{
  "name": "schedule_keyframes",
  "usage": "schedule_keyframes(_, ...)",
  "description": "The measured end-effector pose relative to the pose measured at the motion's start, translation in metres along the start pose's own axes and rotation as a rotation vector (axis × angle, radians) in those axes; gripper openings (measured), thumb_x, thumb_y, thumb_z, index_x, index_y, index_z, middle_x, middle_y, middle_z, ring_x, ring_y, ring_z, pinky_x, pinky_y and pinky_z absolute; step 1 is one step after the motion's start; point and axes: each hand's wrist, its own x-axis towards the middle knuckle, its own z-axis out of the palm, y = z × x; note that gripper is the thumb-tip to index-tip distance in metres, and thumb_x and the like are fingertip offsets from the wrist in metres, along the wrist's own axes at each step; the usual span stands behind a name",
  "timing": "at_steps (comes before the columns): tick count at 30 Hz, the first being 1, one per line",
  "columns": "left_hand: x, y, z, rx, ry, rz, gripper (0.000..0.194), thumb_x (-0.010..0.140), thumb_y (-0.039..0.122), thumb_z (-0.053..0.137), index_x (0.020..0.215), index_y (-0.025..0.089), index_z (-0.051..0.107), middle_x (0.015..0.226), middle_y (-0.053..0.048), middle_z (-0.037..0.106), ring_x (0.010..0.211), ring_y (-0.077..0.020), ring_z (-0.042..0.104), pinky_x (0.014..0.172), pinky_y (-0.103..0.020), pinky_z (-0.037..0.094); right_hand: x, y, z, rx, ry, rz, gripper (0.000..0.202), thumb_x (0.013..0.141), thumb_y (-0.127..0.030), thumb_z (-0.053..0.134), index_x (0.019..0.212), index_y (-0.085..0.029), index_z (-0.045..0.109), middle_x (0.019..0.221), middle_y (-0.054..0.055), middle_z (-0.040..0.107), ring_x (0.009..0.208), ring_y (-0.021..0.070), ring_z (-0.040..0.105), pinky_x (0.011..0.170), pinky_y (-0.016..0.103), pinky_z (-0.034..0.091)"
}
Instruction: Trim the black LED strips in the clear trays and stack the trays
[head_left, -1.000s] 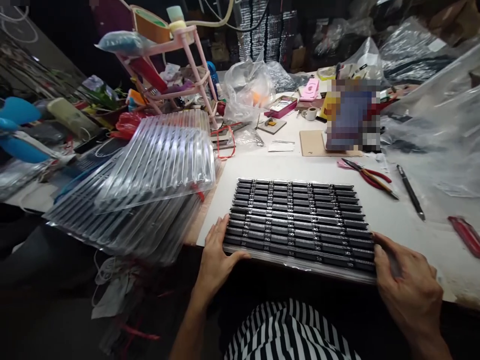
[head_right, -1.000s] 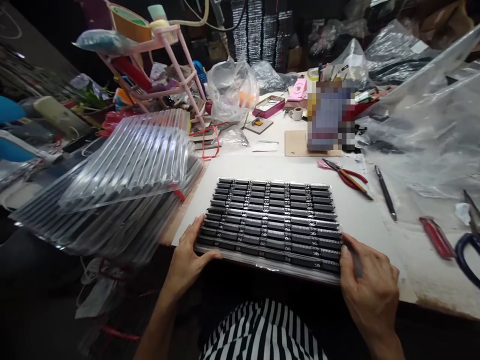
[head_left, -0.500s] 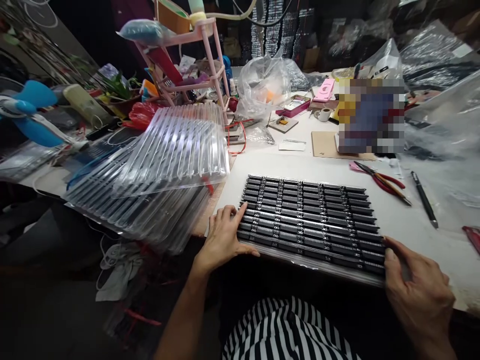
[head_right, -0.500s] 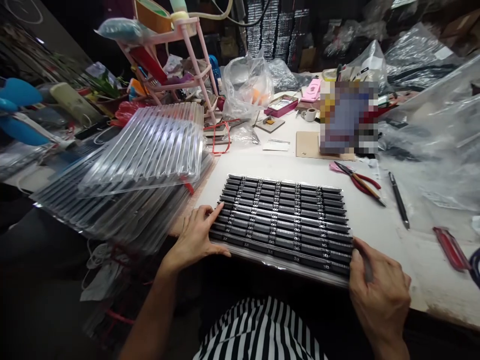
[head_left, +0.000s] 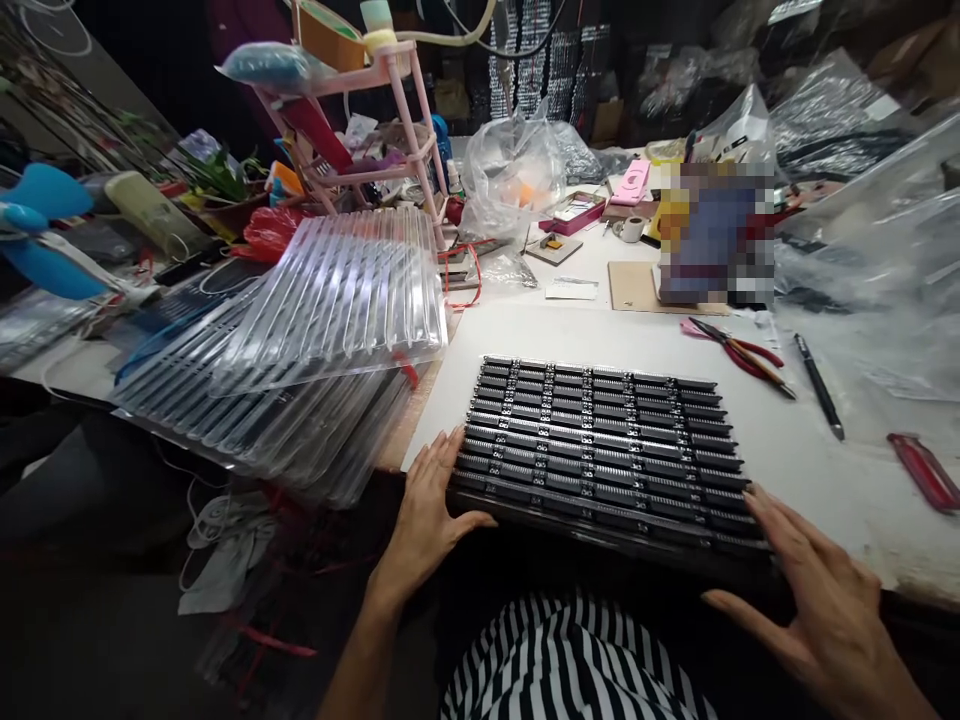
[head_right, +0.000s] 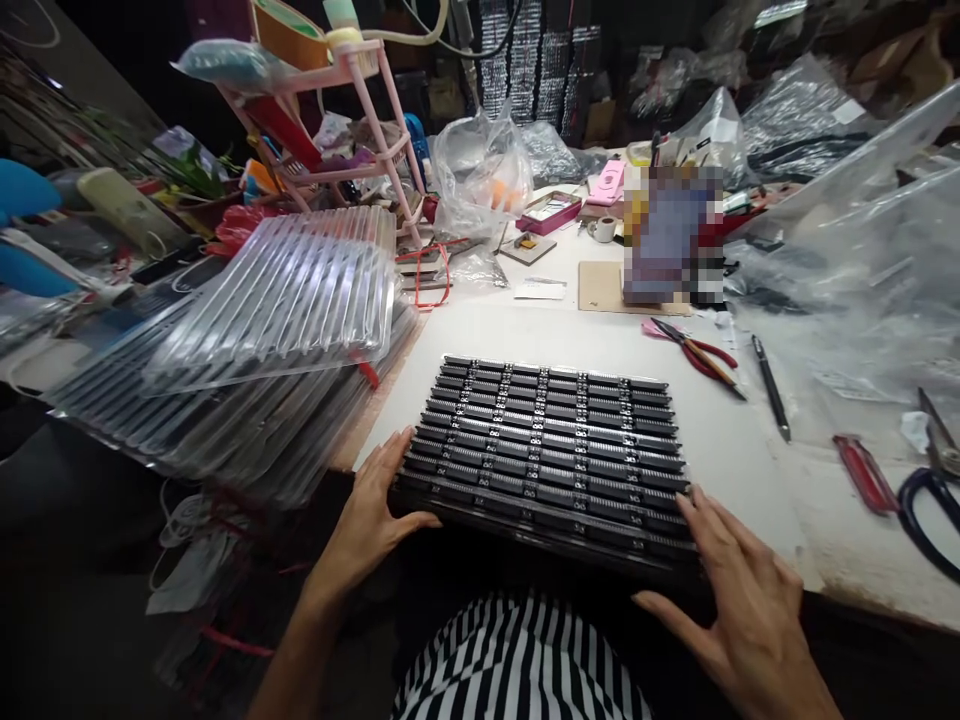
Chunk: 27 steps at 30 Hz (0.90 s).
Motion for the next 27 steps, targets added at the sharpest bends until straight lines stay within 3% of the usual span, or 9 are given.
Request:
schedule_keyframes(3, -0.001, -0.001, -0.005, -0.081, 0.027, -0.036, 0.091, 0.074, 0.040, 0.072, 0.147, 0.035, 0.017, 0.149, -0.006, 0.037, 0.138, -0.0269, 0.031, 0.113, -0.048, 0.025, -0.002, 0.001, 0.001, 0.002, 0.077, 0.034, 0.065, 0.088, -0.059, 0.046, 0.146, -0.033, 0.029, 0.129, 0.011, 0.055, 0.108, 0.0355, 0.057, 0.088, 0.053, 0.040)
schedule_keyframes(6, 0.006, 0.002, -0.008, -0.245, 0.086, -0.098, 0.092, 0.071, 0.045, 0.074, 0.146, 0.033, 0.022, 0.146, -0.007, 0.043, 0.134, -0.0270, 0.038, 0.111, -0.046, 0.030, 0.010, 0.004, -0.004, 0.029, 0.102, 0.038, 0.065, 0.088, -0.059, 0.047, 0.146, -0.034, 0.030, 0.122, 0.011, 0.060, 0.098, 0.0334, 0.061, 0.085, 0.051, 0.043)
schedule_keyframes(12, 0.030, 0.005, -0.006, -0.348, 0.190, -0.079, 0.090, 0.071, 0.047, 0.073, 0.146, 0.028, 0.026, 0.142, -0.010, 0.047, 0.133, -0.0268, 0.041, 0.112, -0.044, 0.029, 0.041, 0.008, -0.006, 0.049, 0.173, 0.026, 0.066, 0.090, -0.054, 0.049, 0.147, -0.027, 0.030, 0.125, 0.012, 0.058, 0.105, 0.0302, 0.060, 0.087, 0.043, 0.044)
schedule_keyframes(18, 0.036, -0.002, 0.001, -0.282, 0.117, -0.088, 0.091, 0.074, 0.044, 0.072, 0.148, 0.029, 0.020, 0.146, -0.010, 0.041, 0.135, -0.0266, 0.037, 0.112, -0.045, 0.027, 0.043, 0.014, 0.008, 0.050, 0.118, 0.009, 0.068, 0.090, -0.057, 0.047, 0.148, -0.027, 0.028, 0.123, 0.013, 0.057, 0.097, 0.0328, 0.059, 0.083, 0.046, 0.043)
schedule_keyframes(27, 0.043, -0.005, -0.005, -0.164, -0.032, -0.089, 0.092, 0.076, 0.040, 0.069, 0.149, 0.028, 0.015, 0.152, -0.011, 0.032, 0.139, -0.0270, 0.029, 0.114, -0.046, 0.024, 0.044, 0.018, 0.008, 0.043, 0.045, 0.026, 0.075, 0.087, -0.064, 0.048, 0.146, -0.021, 0.031, 0.120, 0.013, 0.057, 0.103, 0.0312, 0.055, 0.086, 0.046, 0.039)
